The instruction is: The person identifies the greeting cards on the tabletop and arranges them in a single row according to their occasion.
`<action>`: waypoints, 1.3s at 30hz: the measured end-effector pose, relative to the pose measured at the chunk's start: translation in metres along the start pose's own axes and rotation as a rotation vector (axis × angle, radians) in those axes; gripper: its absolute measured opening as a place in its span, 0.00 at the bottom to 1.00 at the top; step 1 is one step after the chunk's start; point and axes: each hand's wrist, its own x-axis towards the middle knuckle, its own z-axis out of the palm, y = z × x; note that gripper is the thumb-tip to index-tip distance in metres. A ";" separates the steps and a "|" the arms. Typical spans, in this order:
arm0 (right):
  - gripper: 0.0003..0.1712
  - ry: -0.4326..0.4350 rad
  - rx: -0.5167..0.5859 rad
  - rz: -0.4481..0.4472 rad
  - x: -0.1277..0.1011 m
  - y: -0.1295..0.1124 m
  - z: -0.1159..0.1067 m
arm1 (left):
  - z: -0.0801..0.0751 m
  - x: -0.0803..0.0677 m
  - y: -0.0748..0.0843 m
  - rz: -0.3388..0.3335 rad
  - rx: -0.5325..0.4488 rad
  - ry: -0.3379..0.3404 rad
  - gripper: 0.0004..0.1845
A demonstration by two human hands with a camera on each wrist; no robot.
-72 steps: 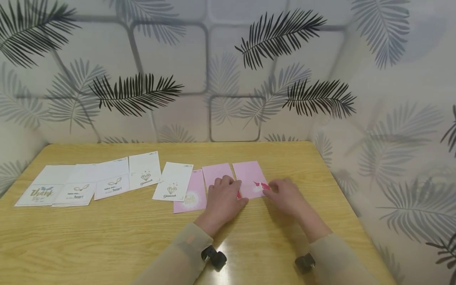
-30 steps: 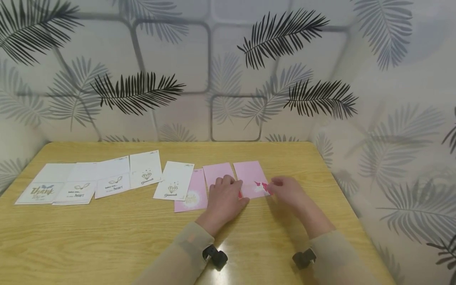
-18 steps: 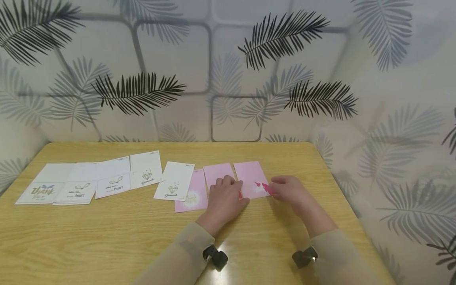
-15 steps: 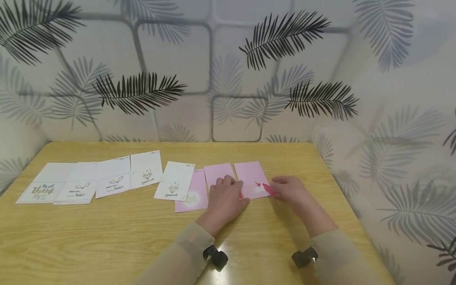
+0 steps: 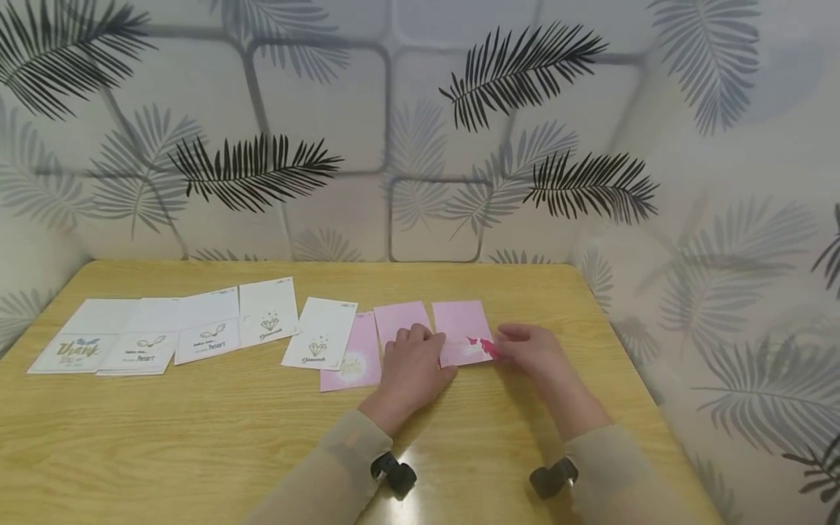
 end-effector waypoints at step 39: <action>0.22 -0.029 0.262 -0.018 -0.005 0.022 -0.066 | 0.002 0.021 0.045 0.079 -0.271 0.082 0.13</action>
